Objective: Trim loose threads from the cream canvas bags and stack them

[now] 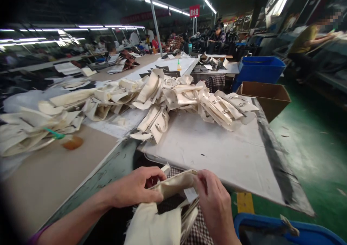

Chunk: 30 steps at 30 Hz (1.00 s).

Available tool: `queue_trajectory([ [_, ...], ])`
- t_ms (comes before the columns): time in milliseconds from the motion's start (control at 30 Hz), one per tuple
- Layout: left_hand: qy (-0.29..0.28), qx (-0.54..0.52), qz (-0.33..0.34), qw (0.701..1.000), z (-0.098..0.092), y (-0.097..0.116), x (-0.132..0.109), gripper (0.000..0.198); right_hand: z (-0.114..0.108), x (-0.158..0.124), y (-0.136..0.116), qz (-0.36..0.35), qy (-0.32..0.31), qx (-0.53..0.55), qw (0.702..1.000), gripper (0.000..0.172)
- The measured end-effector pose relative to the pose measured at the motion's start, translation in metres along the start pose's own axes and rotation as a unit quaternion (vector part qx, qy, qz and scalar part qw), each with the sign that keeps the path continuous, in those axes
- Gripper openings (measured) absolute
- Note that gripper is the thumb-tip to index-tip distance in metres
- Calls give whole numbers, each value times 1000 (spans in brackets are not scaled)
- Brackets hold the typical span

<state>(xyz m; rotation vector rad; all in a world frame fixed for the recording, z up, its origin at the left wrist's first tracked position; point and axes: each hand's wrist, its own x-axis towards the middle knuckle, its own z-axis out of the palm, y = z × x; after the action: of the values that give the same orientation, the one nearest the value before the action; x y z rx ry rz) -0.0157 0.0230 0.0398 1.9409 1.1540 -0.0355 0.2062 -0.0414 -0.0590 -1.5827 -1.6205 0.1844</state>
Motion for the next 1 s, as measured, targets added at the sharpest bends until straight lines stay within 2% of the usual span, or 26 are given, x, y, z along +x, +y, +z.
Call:
queue_trajectory([
  [67, 26, -43, -13, 999, 3, -3, -10, 22, -2, 1, 2, 2, -31, 3, 1000, 15],
  [167, 108, -35, -44, 993, 14, -7, -20, 14, -6, 3, 3, -21, -76, 16, 997, 18],
  [300, 192, 9, -79, 978, 27, -12, -27, 14, -12, 5, 2, -113, -106, 17, 988, 17],
  [400, 226, 37, -76, 970, 30, -16, -31, 15, -15, 4, 0, -179, -93, 2, 979, 16],
  [567, 221, 53, -91, 970, 28, -11, -35, 17, -16, -4, -2, -248, -85, 21, 965, 20],
  [667, 213, 56, -94, 971, 26, -7, -34, 18, -16, -7, -3, -239, -91, 40, 966, 24],
  [800, 210, 59, -89, 972, 27, -9, -32, 19, -19, -2, -8, -189, -136, 105, 967, 28],
  [1000, 209, 60, -90, 972, 26, -13, -33, 17, -24, 13, 0, -194, -226, 181, 937, 33],
])
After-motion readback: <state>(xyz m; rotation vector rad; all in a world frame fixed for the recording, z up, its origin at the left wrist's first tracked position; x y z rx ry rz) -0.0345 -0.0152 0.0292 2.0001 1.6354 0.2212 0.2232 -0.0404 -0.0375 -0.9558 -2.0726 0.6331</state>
